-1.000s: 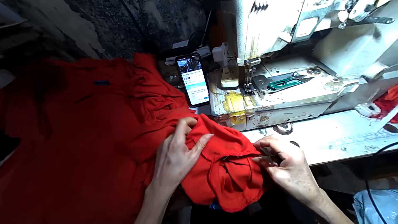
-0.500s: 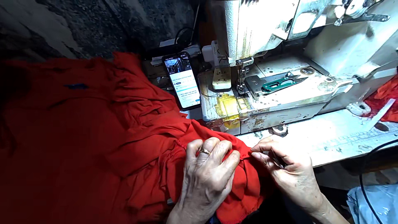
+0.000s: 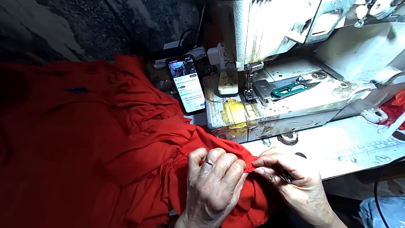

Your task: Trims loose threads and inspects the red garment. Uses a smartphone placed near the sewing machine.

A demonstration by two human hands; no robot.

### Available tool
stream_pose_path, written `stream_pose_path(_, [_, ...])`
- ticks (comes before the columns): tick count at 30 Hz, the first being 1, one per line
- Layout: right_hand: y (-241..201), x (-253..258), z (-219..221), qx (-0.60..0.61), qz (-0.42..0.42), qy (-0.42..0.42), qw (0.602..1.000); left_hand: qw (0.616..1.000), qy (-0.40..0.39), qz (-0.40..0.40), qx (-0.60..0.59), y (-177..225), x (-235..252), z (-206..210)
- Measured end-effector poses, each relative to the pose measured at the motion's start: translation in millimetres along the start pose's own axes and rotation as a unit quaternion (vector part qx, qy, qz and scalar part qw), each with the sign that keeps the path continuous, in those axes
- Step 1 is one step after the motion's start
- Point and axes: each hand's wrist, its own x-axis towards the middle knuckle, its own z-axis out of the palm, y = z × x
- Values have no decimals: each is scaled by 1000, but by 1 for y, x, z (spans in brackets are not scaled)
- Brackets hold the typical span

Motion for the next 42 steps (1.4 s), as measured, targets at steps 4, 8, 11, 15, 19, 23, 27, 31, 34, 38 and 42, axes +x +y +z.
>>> stream_pose_path(4, [-1, 2, 3, -20, -38, 1, 999, 1000, 2, 1, -16, 3, 5, -3])
stream_pose_path(8, [13, 2, 7, -54, -81, -12, 995, 999, -14, -17, -34, 0, 2, -2])
stream_pose_path(11, [13, 1, 1, 116, 30, 47, 992, 998, -13, -35, -49, -3, 2, -3])
stream_pose_path(15, [12, -3, -1, 30, -16, 37, 999, 998, -15, -36, -49, -2, 1, -3])
stream_pose_path(19, [13, -2, 4, -3, -46, 42, 998, 997, -26, -48, -53, -1, 2, -3])
stream_pose_path(23, [-2, -2, 2, 29, 0, 34, 999, 991, -47, -96, -77, 6, 6, -21])
stream_pose_path(27, [-2, -6, 0, 143, -9, 16, 990, 991, -43, -100, -79, 9, 4, -25])
stream_pose_path(31, [-5, -6, -2, 202, 10, 6, 979, 994, -43, -79, -55, 7, -2, -14])
stream_pose_path(34, [-4, -3, -12, 114, 86, 28, 989, 992, -52, -105, -54, 4, -3, -17])
stream_pose_path(38, [10, 1, -21, -241, 67, 103, 963, 981, -94, -129, -106, 0, 1, -19])
stream_pose_path(42, [10, -10, -17, -331, -8, 112, 937, 975, -115, -148, -118, 4, 18, -29])
